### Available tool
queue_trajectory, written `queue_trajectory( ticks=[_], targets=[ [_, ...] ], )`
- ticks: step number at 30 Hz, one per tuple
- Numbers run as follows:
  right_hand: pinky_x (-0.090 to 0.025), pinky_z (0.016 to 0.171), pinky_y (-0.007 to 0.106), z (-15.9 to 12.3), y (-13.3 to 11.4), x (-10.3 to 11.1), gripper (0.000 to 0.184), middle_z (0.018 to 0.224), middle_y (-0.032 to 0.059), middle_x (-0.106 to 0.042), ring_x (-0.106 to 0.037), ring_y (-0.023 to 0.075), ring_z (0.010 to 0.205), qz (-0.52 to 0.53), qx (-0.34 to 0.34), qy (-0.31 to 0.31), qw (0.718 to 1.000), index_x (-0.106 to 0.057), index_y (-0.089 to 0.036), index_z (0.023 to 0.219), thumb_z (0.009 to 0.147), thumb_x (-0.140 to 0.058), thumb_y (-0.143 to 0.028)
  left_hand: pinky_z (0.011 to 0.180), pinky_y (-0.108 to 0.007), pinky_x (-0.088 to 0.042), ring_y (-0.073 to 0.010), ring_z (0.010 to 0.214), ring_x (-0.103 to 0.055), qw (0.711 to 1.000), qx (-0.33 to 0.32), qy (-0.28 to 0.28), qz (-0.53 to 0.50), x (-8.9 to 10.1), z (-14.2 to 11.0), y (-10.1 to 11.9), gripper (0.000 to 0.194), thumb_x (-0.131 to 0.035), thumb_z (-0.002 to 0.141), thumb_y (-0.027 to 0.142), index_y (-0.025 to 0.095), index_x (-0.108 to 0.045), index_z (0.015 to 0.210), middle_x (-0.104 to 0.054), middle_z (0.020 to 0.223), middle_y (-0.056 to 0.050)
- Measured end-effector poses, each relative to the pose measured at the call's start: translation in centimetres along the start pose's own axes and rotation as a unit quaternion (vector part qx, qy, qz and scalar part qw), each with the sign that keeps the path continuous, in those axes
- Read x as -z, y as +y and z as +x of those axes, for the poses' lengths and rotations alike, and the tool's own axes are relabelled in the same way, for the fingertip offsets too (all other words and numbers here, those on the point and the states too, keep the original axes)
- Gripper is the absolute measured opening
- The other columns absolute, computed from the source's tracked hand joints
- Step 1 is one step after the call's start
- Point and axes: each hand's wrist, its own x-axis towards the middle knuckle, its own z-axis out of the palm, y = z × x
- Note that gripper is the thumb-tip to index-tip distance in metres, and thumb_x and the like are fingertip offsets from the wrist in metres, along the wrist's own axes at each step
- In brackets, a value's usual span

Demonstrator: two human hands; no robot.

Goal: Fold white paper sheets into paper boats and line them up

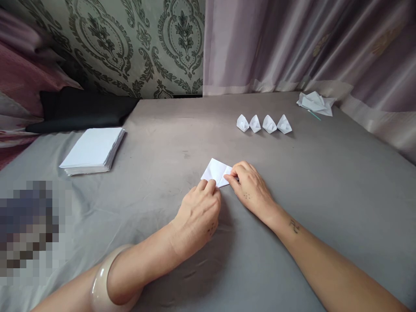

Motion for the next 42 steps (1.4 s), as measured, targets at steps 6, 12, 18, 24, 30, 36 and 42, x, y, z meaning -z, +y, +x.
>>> queue_trajectory(
  ticks=[6, 12, 18, 24, 30, 36, 42],
  targets=[
    [-0.044, 0.073, 0.034, 0.1, 0.1, -0.1, 0.017, 0.085, 0.0056, -0.059, -0.056, 0.0208, 0.081, 0.005, 0.000, 0.001, 1.000, -0.049, -0.022, 0.076, 0.091, -0.054, -0.028, 0.072, -0.036, -0.049, -0.0217, 0.081, -0.047, 1.000, 0.001, 0.016, 0.001, -0.5, 0.1, -0.1, 0.011, -0.046, 0.080, 0.012, 0.015, -0.055, 0.085, -0.054, 0.091, -0.010],
    [-0.042, 0.075, 0.035, 0.0, -0.7, 0.6, 0.005, 0.099, 0.0091, -0.057, -0.053, 0.0229, 0.090, -0.021, 0.010, 0.022, 0.999, -0.055, -0.020, 0.086, 0.090, -0.056, -0.023, 0.073, -0.036, -0.049, -0.0214, 0.081, -0.049, 1.000, 0.003, 0.021, -0.018, -0.3, 0.0, -0.2, 0.013, -0.043, 0.082, 0.011, 0.014, -0.055, 0.085, -0.054, 0.093, -0.011],
    [-0.038, 0.076, 0.033, -0.5, -1.6, 1.1, 0.024, 0.090, 0.0070, -0.061, -0.050, 0.0214, 0.085, -0.087, 0.103, -0.041, 0.990, -0.060, -0.020, 0.088, 0.092, -0.040, -0.006, 0.075, -0.033, -0.049, -0.0200, 0.084, -0.050, 1.000, -0.003, 0.016, -0.025, 0.4, -0.3, -0.5, 0.016, -0.041, 0.082, 0.010, 0.016, -0.055, 0.088, -0.055, 0.095, -0.009],
    [-0.041, 0.077, 0.037, -2.2, -3.4, 2.7, 0.032, 0.099, 0.0121, -0.064, -0.056, 0.0250, 0.088, -0.169, 0.114, -0.098, 0.974, -0.063, -0.015, 0.099, 0.082, -0.041, 0.002, 0.075, -0.035, -0.049, -0.0243, 0.092, -0.052, 1.000, -0.012, -0.003, 0.021, 0.2, -0.5, -0.2, 0.020, -0.044, 0.083, 0.013, 0.012, -0.059, 0.097, -0.057, 0.101, -0.013],
    [-0.044, 0.086, 0.040, -3.7, -4.3, 3.0, 0.045, 0.121, 0.0183, -0.060, -0.056, 0.0278, 0.106, -0.181, 0.124, -0.111, 0.969, -0.058, -0.013, 0.122, 0.083, -0.039, 0.002, 0.077, -0.036, -0.050, -0.0250, 0.095, -0.053, 0.999, -0.023, -0.027, 0.002, 0.9, -0.8, -0.6, 0.030, -0.043, 0.084, 0.014, 0.011, -0.058, 0.109, -0.057, 0.105, -0.013],
    [-0.047, 0.086, 0.042, -4.0, -4.3, 2.7, 0.055, 0.125, 0.0203, -0.056, -0.055, 0.0295, 0.105, -0.204, 0.121, -0.124, 0.964, -0.053, -0.012, 0.132, 0.081, -0.042, 0.002, 0.080, -0.030, -0.050, -0.0194, 0.095, -0.056, 0.996, -0.034, -0.001, -0.085, 1.2, -0.2, -2.7, 0.035, -0.039, 0.082, 0.005, 0.017, -0.063, 0.104, -0.061, 0.103, -0.007],
    [-0.051, 0.084, 0.040, -4.4, -3.8, 2.4, 0.064, 0.134, 0.0197, -0.049, -0.055, 0.0286, 0.107, -0.205, 0.128, -0.120, 0.963, -0.047, -0.021, 0.139, 0.079, -0.047, 0.001, 0.083, -0.034, -0.050, -0.0217, 0.100, -0.052, 0.977, -0.077, 0.168, -0.109, -1.0, 1.8, -6.8, 0.050, -0.038, 0.077, -0.002, 0.018, -0.060, 0.117, -0.056, 0.118, -0.011]
  ],
)
